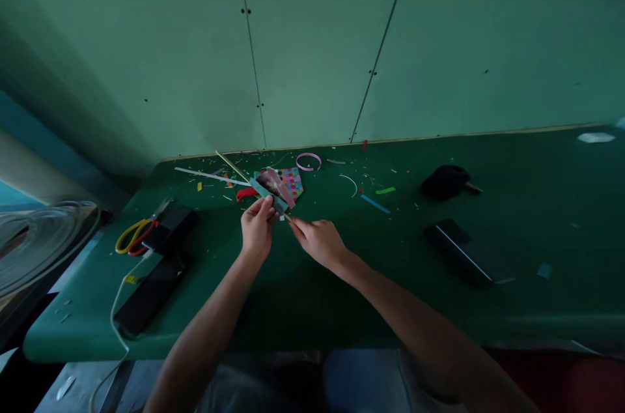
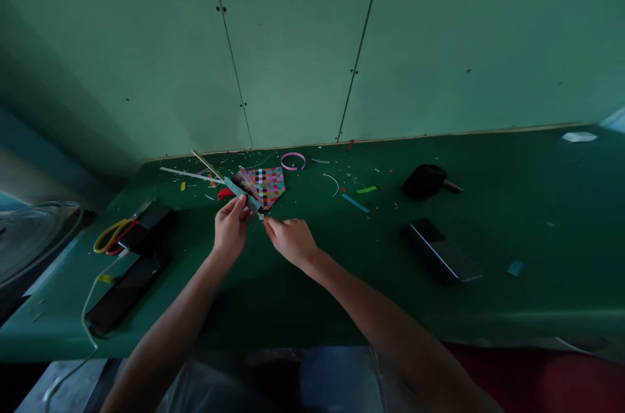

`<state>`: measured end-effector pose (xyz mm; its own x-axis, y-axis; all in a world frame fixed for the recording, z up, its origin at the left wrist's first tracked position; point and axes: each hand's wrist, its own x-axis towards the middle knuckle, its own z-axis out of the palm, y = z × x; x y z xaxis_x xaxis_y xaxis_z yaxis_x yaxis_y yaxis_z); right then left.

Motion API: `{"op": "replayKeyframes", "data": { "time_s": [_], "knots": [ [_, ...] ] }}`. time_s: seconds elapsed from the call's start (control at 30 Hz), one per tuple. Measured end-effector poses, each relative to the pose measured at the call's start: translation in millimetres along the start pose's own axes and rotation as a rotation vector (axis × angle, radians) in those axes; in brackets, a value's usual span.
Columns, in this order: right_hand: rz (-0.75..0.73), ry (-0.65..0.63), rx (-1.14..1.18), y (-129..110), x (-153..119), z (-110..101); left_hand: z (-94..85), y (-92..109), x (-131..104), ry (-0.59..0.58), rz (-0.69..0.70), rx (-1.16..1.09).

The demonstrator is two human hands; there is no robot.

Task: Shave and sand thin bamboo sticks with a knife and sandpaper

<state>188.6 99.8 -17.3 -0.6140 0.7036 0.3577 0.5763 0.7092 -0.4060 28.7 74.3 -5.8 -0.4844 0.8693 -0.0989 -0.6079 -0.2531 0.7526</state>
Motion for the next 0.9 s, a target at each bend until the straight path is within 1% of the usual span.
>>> {"op": "replayKeyframes", "data": {
  "time_s": [0.1,0.17,0.23,0.3,0.37,0.4,0.47,0.53,0.63,0.7,0.77,0.9],
  "knots": [
    [-0.040,-0.014,0.051,-1,0,0,-7.5,17,11,0.033,0.055,-0.059],
    [-0.099,-0.042,0.145,-1,-1,-1,-15.8,31,20,0.109,0.102,-0.106],
    [-0.149,-0.097,0.248,-1,-1,-2,-25.1,47,29,0.188,0.145,-0.133],
    [-0.155,-0.161,0.320,-2,-2,-4,-32.7,58,36,0.229,0.182,-0.145],
    [-0.129,-0.213,0.368,-4,-2,-5,-35.4,62,39,0.235,0.203,-0.147],
    [-0.108,-0.225,0.388,-4,-2,-6,-34.5,60,38,0.230,0.199,-0.141],
    [-0.055,-0.222,0.434,-5,-1,-7,-27.9,49,31,0.197,0.162,-0.115],
    [0.019,-0.194,0.500,-5,1,-7,-17.2,29,18,0.121,0.087,-0.068],
    [0.121,-0.150,0.606,-3,5,-8,-1.8,1,-1,-0.039,-0.026,0.005],
    [0.155,-0.157,0.675,-1,7,-8,1.7,-5,-6,-0.086,-0.044,0.012],
    [0.162,-0.210,0.757,-1,7,-9,-2.9,5,0,-0.053,-0.003,-0.029],
    [0.113,-0.379,0.900,-2,2,-8,-27.0,50,29,0.134,0.180,-0.132]
  ]
}}
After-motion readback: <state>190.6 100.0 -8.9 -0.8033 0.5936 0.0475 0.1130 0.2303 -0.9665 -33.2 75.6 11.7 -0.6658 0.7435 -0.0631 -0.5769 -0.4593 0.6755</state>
